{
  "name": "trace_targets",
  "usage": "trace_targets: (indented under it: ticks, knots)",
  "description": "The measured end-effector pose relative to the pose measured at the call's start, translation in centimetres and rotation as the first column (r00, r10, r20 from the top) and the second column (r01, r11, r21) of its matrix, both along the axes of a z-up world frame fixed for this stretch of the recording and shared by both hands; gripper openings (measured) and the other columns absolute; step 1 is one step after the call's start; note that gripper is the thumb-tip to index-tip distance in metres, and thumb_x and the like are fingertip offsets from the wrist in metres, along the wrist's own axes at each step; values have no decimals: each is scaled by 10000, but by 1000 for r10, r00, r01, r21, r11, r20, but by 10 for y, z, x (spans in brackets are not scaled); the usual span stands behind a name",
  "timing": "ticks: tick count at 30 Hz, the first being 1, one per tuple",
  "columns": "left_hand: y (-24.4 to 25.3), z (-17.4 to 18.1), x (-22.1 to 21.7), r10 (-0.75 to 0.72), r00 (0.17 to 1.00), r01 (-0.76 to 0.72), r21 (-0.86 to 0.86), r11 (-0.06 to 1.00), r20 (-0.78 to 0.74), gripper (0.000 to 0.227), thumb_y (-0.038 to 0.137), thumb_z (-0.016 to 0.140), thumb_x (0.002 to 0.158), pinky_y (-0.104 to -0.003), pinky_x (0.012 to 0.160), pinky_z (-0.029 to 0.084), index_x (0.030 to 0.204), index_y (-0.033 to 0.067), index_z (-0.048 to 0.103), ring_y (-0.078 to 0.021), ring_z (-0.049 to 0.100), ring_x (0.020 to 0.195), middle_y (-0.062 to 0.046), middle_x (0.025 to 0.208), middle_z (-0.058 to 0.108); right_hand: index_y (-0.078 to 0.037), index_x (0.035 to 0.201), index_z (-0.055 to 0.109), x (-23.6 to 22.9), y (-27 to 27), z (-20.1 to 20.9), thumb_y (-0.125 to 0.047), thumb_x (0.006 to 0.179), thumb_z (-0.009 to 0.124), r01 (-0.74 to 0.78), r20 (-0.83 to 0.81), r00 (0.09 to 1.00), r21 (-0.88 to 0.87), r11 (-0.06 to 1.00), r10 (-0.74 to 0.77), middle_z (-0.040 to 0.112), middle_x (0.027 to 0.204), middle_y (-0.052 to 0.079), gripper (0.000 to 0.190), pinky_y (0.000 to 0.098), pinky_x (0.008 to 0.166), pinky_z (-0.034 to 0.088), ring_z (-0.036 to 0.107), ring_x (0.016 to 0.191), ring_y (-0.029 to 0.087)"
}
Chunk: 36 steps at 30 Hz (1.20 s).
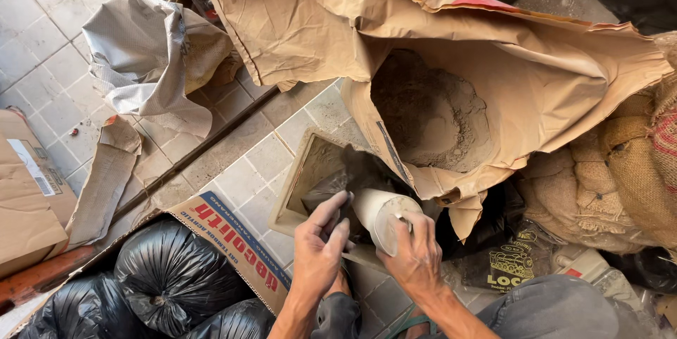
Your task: The person scoops a gray powdered material from a large paper bag into a smaller black plastic bag using a plastic scoop, and then ties the black plastic bag shut by hand.
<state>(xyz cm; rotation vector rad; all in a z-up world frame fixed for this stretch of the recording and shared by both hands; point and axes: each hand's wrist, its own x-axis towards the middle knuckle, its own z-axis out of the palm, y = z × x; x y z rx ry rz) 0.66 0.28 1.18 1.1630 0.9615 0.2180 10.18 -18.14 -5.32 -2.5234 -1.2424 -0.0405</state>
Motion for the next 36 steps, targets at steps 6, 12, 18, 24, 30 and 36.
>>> trace_targets:
  ticks: [6,12,18,24,30,36]
  knots:
    - [20,50,-19,-261,962,220,330,918,85,445,110,656,960,-342,1149,525,1397,36,686,-184,714,1305,-99,1407,769,-97,1195,665,-9,4,15,-195,539,992,114,-44,993,108,988,-109,589,1226,128,739,455,837,609,628,1049,371]
    - [44,12,-19,-136,989,138,30,990,-58,587,108,650,951,-265,621,645,1534,100,576,-128,711,609,-104,1461,706,-43,1152,662,-3,26,37,-128,627,979,108,-26,994,252,962,-105,586,1170,147,619,432,885,598,626,1027,336]
    - [57,-2,2,-144,978,194,393,899,-154,527,246,680,965,-344,1130,493,1464,82,630,-188,656,1308,-88,1425,713,-30,1132,668,30,21,94,-224,639,987,368,-314,912,341,865,-264,654,1108,112,618,360,961,504,627,1035,265]
    - [51,17,34,-68,818,462,583,668,-570,701,559,572,1006,-634,1190,344,1576,156,514,-375,410,1498,-219,1673,403,113,1358,567,146,1,120,-74,696,939,507,-236,861,330,796,-450,608,1299,265,782,436,892,546,605,1161,356]
    - [12,5,91,-142,976,218,816,535,-168,688,441,689,996,-548,1189,415,1488,-18,545,-432,511,1411,-295,1526,535,-235,1584,477,227,45,83,-297,664,946,412,-45,897,-281,867,-440,440,1234,222,1035,531,892,521,473,1150,382]
    - [7,-12,145,-256,944,315,339,886,-209,1191,504,797,888,-665,1233,334,1651,-125,134,-571,307,1562,-423,1640,260,-111,1511,625,226,56,38,-294,754,893,383,-116,865,-476,792,-488,519,1172,338,824,607,846,582,611,1107,497]
